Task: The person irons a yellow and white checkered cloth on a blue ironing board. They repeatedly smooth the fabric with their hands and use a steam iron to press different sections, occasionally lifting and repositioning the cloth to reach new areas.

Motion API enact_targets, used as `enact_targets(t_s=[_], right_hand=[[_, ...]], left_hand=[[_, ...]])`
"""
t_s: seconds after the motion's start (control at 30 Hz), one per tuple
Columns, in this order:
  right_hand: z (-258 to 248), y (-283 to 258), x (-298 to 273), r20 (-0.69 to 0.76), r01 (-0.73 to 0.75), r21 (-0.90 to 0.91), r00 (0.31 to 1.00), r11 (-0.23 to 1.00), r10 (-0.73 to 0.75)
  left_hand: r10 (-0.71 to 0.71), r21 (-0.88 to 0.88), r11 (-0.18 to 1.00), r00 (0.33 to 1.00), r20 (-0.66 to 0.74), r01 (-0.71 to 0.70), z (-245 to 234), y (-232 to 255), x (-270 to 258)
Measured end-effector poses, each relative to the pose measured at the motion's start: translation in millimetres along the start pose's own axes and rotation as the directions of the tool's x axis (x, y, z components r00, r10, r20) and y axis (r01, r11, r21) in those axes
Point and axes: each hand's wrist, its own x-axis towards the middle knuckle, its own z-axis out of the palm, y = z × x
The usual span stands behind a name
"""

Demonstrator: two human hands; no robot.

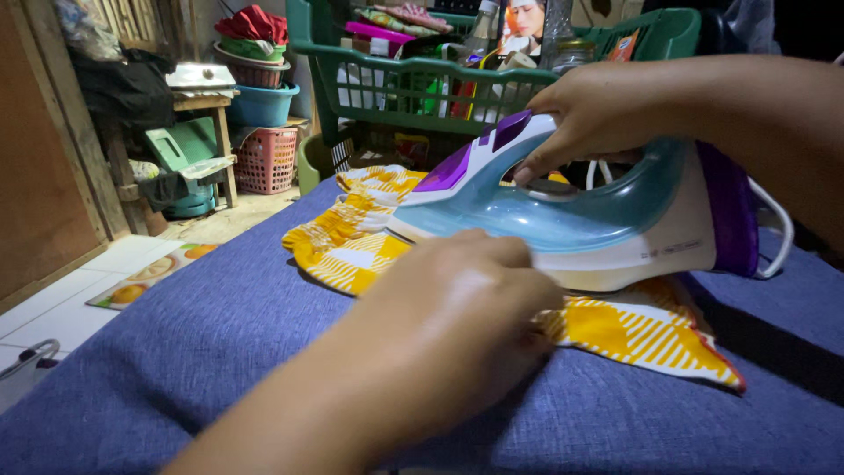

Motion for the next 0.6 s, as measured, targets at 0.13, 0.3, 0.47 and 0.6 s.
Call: enact_targets(t_s=[0.13,0.3,0.47,0.6], right_hand=[[-2,-2,-3,0.019,0.02,0.071,1.0,0.997,-0.021],[-1,0,-2,-0.014,0.021,0.047,1.0,0.999,-0.02],[1,-3,-2,-0.04,0.041,0.025,0.998,0.999,-0.04],[2,3,4,-0.007,0.026,0.033,1.0,0.999,-0.025]], left_hand=[[0.061,0.171,0.983,0.998,0.02,-0.063,39,18,25],[0.124,0.037,0.991,0.992,0.026,-0.125,56,36,28],[0.055,0.041,0.998,0.998,0.018,-0.056,59,53,28],[-0.095,0.099,0.992,0.982,0.166,0.079,76,63,46]])
